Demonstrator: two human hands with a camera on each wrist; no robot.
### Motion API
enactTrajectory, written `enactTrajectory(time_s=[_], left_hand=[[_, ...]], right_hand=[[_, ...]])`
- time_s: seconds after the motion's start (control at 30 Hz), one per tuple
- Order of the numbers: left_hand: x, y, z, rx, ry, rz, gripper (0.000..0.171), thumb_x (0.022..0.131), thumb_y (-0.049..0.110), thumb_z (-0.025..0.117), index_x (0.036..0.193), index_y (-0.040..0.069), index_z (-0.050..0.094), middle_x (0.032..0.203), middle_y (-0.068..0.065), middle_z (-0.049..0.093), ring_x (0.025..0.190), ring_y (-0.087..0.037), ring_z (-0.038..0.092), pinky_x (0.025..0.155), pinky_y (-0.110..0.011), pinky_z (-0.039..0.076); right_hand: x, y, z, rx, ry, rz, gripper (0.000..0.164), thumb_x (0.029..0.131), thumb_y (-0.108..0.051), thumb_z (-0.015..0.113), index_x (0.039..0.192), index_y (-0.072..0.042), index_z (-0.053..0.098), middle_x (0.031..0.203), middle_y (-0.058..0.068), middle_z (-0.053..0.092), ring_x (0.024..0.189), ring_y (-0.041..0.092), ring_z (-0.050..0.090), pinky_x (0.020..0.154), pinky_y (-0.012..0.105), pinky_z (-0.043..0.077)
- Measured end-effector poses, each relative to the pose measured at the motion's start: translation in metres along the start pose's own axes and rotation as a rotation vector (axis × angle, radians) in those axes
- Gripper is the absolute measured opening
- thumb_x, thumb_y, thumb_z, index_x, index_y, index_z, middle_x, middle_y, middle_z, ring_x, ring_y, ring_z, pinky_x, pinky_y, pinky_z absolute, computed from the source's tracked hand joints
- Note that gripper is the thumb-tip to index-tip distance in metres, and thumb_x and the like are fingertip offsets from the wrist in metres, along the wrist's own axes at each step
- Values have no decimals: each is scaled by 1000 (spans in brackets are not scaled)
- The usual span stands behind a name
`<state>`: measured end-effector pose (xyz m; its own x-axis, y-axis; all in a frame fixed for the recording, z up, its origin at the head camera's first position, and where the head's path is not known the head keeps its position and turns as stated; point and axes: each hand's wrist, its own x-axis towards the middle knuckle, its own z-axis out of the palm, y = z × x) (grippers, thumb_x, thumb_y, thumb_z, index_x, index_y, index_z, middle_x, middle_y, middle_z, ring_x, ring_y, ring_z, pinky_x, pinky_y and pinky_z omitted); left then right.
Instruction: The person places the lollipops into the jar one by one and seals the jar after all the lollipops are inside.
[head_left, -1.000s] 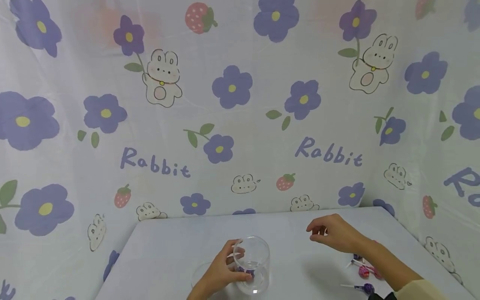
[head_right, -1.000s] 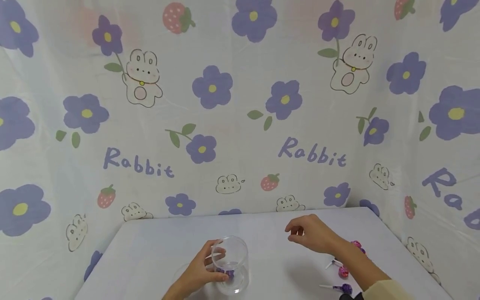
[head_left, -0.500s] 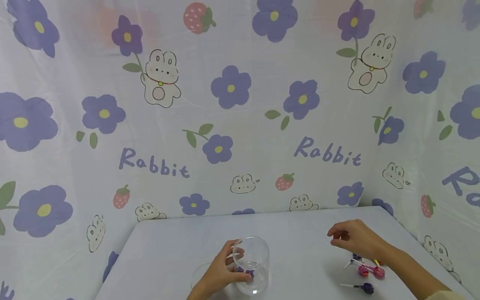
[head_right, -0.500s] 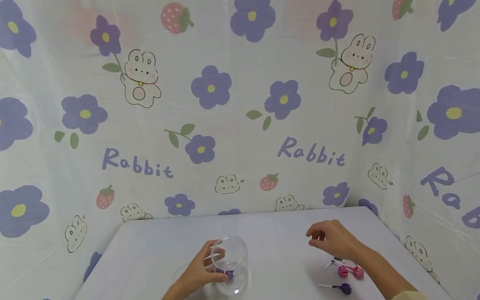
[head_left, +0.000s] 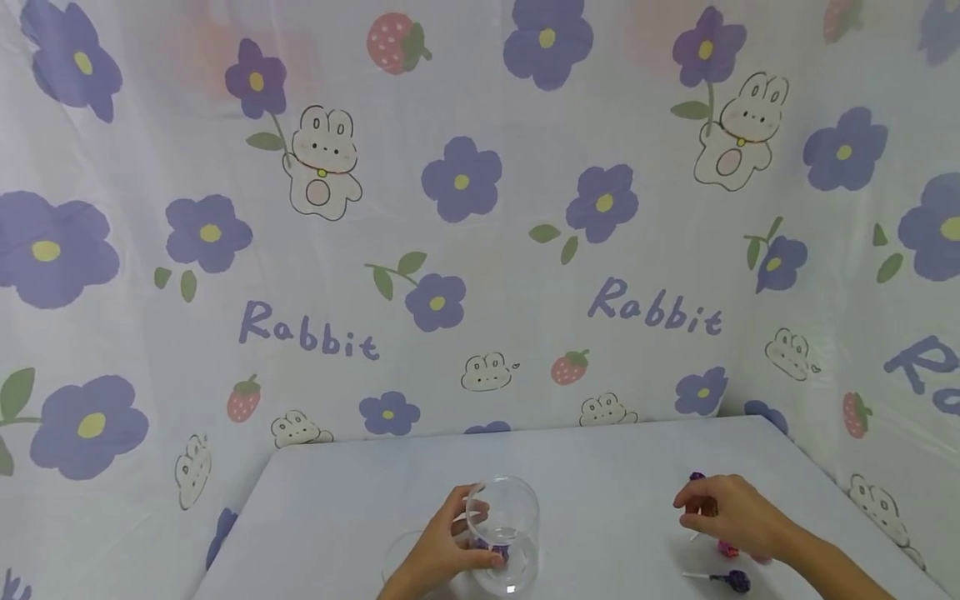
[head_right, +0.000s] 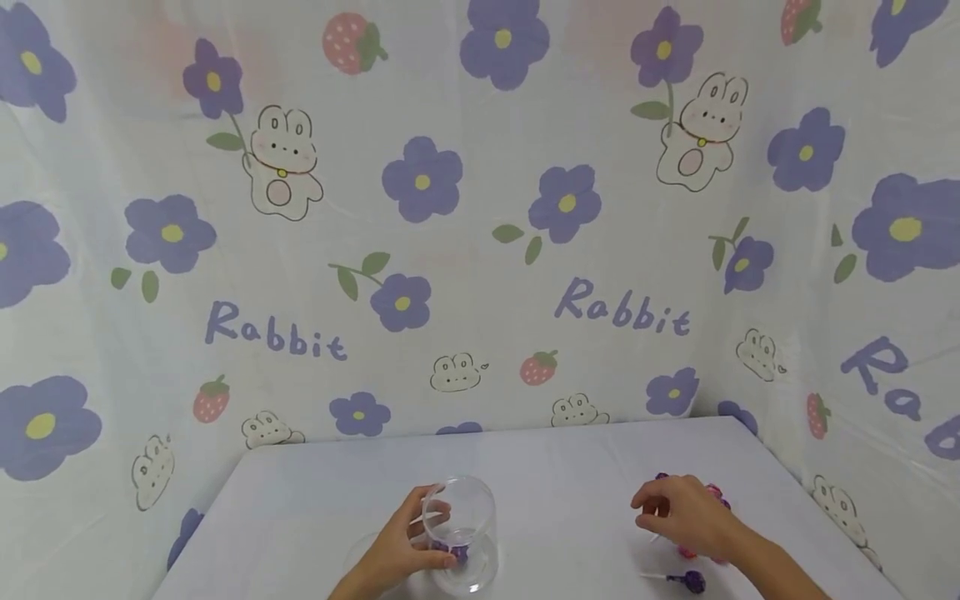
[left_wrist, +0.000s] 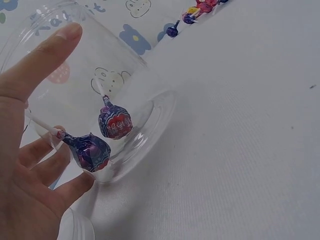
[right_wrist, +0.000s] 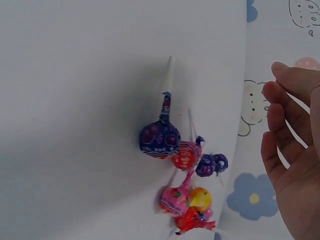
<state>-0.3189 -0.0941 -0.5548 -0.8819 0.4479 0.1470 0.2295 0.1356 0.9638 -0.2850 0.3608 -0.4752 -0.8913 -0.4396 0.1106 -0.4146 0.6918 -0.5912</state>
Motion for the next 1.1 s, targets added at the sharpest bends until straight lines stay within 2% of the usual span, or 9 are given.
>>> enactTrajectory(time_s=[0.17,0.43,0.57,0.7,0.83,0.97,1.1], left_hand=[[-1,0,1,-13,0,8,86,81,20,92,151,21,41,137,-19,53,130,-41,56,104,-55,49],[1,1,4,-18,5,-2,85,81,21,92,150,22,42,138,-20,52,131,-42,55,103,-54,50],[0,-1,3,-20,2,8,86,81,21,92,151,18,41,137,-20,52,131,-43,55,103,-54,50],[-1,0,1,-17,2,16,87,81,21,92,151,15,40,137,-21,52,131,-43,55,103,-56,49],[0,1,1,-8,6,6,87,81,22,92,151,15,40,137,-21,53,131,-43,55,104,-57,49],[0,1,1,-5,10,2,86,81,22,92,150,19,42,137,-19,53,130,-42,56,103,-56,49],[-1,0,-1,-8,7,5,88,80,21,93,151,17,41,137,-19,53,130,-41,56,103,-54,50]], right_hand=[[-6,12,15,48,-28,34,15,93,-14,76,104,-4,74,82,-10,63,71,5,54,61,24,52],[-17,28,34,127,-103,201,16,93,-16,79,104,-5,75,85,0,64,75,18,57,67,23,54],[-20,31,48,162,-99,315,17,89,-16,82,102,-8,76,88,2,67,79,23,59,75,29,59],[-19,32,56,155,-110,380,20,86,-17,85,102,-9,75,90,2,67,81,22,61,80,34,61],[-16,35,57,141,-132,343,16,89,-15,82,101,-8,75,90,2,67,81,22,61,82,36,62],[-13,35,55,129,-160,302,10,92,-12,79,100,-7,77,90,2,69,81,22,62,83,38,62],[-10,31,52,130,-160,313,9,92,-10,79,100,-6,77,91,3,70,81,22,63,84,39,62]])
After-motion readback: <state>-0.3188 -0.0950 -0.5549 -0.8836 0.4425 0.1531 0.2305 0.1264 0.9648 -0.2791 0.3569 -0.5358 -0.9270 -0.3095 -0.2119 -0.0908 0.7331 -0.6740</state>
